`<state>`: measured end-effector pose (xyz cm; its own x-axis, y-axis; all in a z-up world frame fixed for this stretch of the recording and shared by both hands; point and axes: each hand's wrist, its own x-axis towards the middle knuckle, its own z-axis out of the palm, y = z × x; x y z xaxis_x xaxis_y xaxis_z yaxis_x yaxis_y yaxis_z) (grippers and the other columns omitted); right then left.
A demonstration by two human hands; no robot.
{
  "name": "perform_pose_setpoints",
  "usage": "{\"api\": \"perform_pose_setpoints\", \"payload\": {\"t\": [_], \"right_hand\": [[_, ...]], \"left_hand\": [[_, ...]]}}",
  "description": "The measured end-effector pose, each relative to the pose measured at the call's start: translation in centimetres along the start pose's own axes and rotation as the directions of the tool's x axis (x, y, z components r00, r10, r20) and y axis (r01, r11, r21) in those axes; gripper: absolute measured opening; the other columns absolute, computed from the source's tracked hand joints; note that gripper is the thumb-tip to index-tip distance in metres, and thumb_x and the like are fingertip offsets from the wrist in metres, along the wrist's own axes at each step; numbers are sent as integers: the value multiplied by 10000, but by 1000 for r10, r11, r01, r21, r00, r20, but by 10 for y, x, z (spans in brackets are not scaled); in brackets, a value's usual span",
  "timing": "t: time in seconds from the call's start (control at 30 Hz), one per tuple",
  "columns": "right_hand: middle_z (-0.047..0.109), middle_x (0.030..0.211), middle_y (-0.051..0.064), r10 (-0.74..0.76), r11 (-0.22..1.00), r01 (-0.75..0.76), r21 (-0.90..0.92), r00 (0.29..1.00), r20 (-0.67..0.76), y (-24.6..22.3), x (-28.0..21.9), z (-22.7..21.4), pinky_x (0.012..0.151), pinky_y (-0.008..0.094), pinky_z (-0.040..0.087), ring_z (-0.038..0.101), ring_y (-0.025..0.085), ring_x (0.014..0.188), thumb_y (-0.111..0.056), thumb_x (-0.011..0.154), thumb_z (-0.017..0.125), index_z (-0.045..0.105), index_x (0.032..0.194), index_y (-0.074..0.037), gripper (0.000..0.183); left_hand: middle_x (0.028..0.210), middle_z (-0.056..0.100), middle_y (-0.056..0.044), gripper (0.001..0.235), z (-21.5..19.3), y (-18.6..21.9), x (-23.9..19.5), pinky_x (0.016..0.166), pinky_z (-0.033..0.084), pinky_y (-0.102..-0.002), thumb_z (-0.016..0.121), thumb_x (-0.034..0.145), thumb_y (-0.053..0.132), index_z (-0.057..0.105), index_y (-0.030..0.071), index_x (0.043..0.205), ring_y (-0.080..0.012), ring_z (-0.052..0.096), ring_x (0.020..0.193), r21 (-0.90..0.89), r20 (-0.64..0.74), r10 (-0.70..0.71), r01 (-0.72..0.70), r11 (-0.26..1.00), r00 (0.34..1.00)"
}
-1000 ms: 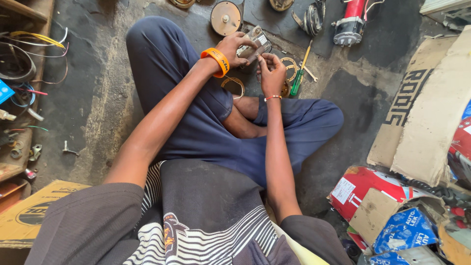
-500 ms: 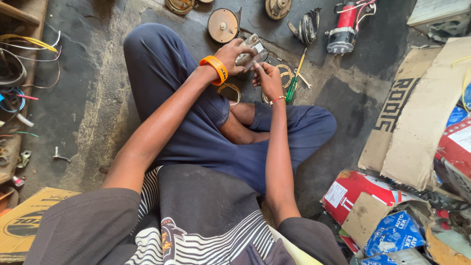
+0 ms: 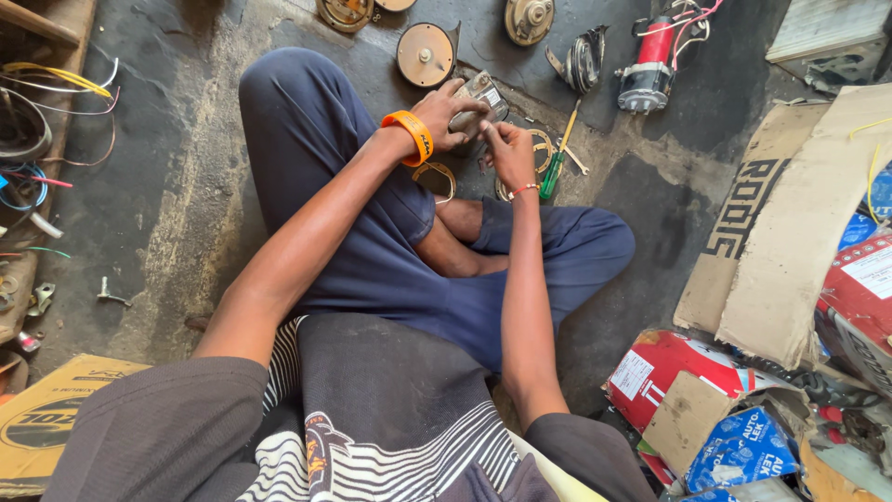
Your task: The person sits on the floor and repairs a small electrical motor. They connect wires to the motor terminals and use a screwdriver to tighten screws on the motor casing. Another person's hands occasionally assist with the wiring.
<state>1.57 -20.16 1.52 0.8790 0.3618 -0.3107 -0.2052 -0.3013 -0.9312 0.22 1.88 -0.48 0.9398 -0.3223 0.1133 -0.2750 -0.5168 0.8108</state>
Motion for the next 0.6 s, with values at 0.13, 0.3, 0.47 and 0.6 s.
{"api": "perform_pose_setpoints", "payload": {"t": [0.13,0.3,0.47,0.6], "right_hand": [[585,633,-26,119,993,-120,2,983,139,3,2,-1,473,204,443,566,41,509,-294,1029,674,698,800,-39,343],[585,617,-8,74,992,-82,96,993,89,9,2,-3,466,222,442,576,71,497,-287,1026,670,680,788,-24,355],[629,663,10,51,967,-78,243,992,116,17,1,5,536,245,493,607,84,572,-254,1031,675,679,809,-18,324],[688,704,33,-3,983,-7,182,998,58,21,4,8,560,250,497,618,90,597,-242,1033,663,702,811,2,332]], "left_hand": [[1503,391,-325,665,-3,-1,-1,1109,432,-511,838,743,191,658,267,1379,-508,477,1338,-14,13,-6,7,1000,1000],[1434,492,-275,628,-4,2,0,1149,473,-464,784,784,203,645,304,1388,-460,551,1309,-49,88,-100,105,993,991],[1414,463,-328,623,-4,2,1,1088,439,-502,838,748,177,676,249,1345,-510,493,1298,-32,-1,36,-36,999,999],[1401,507,-292,584,-7,4,-1,1110,466,-470,826,764,185,674,250,1324,-473,530,1296,-75,2,28,-28,997,1000]]}}
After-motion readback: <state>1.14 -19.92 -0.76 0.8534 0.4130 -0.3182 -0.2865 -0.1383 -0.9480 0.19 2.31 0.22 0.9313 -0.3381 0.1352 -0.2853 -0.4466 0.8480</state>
